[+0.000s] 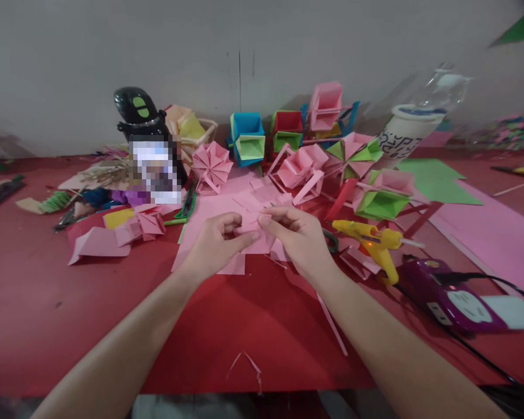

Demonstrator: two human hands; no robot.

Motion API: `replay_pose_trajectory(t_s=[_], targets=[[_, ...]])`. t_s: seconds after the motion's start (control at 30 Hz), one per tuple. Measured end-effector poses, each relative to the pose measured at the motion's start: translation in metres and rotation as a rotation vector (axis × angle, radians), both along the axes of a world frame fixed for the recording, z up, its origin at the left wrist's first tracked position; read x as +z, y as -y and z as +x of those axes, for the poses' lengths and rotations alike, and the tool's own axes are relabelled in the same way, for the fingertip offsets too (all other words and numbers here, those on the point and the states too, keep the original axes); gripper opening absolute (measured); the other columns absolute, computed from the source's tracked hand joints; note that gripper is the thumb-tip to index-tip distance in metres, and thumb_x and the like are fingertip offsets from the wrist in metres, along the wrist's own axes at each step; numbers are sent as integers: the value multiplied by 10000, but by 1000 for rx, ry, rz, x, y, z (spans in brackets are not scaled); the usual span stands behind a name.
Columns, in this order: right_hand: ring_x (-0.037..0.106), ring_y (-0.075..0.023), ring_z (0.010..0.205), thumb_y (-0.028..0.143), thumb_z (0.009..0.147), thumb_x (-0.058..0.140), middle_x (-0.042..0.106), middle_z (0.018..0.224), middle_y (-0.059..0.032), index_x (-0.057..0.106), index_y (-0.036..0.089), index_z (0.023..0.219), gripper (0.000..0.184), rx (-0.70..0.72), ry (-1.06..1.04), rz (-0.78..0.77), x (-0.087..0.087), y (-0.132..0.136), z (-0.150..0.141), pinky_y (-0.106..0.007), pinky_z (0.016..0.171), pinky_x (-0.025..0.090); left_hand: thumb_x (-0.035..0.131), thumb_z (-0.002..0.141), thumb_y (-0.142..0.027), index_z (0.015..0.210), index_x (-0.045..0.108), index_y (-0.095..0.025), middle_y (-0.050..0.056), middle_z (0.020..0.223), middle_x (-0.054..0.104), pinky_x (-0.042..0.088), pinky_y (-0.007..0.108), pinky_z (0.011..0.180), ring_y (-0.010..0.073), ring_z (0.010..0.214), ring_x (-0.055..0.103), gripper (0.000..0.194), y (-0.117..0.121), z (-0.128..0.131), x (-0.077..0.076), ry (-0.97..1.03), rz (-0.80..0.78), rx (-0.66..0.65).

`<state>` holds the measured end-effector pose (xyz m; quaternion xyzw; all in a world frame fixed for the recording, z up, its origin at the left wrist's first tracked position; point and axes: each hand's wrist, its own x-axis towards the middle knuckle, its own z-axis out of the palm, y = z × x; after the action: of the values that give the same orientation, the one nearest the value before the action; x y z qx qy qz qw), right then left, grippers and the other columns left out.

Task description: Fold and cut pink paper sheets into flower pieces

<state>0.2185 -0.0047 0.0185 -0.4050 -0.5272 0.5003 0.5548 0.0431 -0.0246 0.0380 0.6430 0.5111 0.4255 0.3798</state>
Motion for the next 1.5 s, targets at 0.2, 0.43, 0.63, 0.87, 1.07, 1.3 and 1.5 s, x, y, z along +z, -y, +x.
replay_pose_trajectory(t_s=[0.2, 0.43, 0.63, 0.87, 1.07, 1.3, 1.5], targets=[[683, -174, 782, 323, 723, 853, 759, 836, -33, 780, 218, 865, 191, -34, -19, 8, -1, -2, 2, -347, 786, 554, 832, 738, -439, 1009, 692, -189, -22, 660, 634, 509, 265, 580, 152, 608, 615, 394, -4, -7, -8, 71, -72, 81], [645, -150, 718, 306, 698, 876, 725, 765, -17, 760, 202, 854, 220, -4, -46, -1, 0, -1, 4, -301, 692, 521, 809, 780, -415, 856, 731, -196, 5, 768, 708, 539, 237, 634, 146, 705, 654, 244, -5, -12, -7, 173, -18, 93], [631, -140, 722, 303, 742, 846, 708, 772, -9, 752, 205, 873, 188, -12, -31, 22, 0, -2, 6, -297, 697, 516, 761, 823, -444, 776, 734, -187, -8, 678, 612, 470, 228, 571, 113, 613, 539, 263, -8, -12, -5, 233, -1, 97], [637, -134, 689, 302, 695, 873, 704, 735, -5, 738, 193, 843, 228, 47, -79, -20, 4, 3, -2, -283, 669, 529, 649, 915, -360, 744, 668, -179, -19, 644, 552, 392, 250, 565, 119, 600, 479, 250, -6, -12, -6, 2, 212, 250], [646, -132, 663, 283, 656, 878, 688, 681, 12, 689, 197, 813, 260, 87, -99, -79, 6, 8, -9, -281, 673, 541, 471, 1011, -283, 833, 583, -190, -2, 731, 597, 376, 276, 619, 144, 672, 528, 229, -3, -11, -10, -308, 423, 315], [642, -121, 636, 269, 680, 846, 677, 658, 25, 621, 197, 804, 267, 85, -74, -73, 8, 12, -14, -271, 661, 524, 443, 1021, -328, 820, 536, -199, 5, 758, 583, 398, 284, 647, 152, 705, 540, 257, -7, -12, -8, -272, 364, 298], [627, -121, 628, 232, 691, 819, 670, 658, 25, 609, 195, 797, 238, 96, -56, -67, 6, 11, -10, -266, 631, 508, 822, 746, -398, 989, 641, -194, 33, 964, 667, 493, 255, 689, 153, 820, 628, 365, -9, -13, -4, 13, 198, 95]])
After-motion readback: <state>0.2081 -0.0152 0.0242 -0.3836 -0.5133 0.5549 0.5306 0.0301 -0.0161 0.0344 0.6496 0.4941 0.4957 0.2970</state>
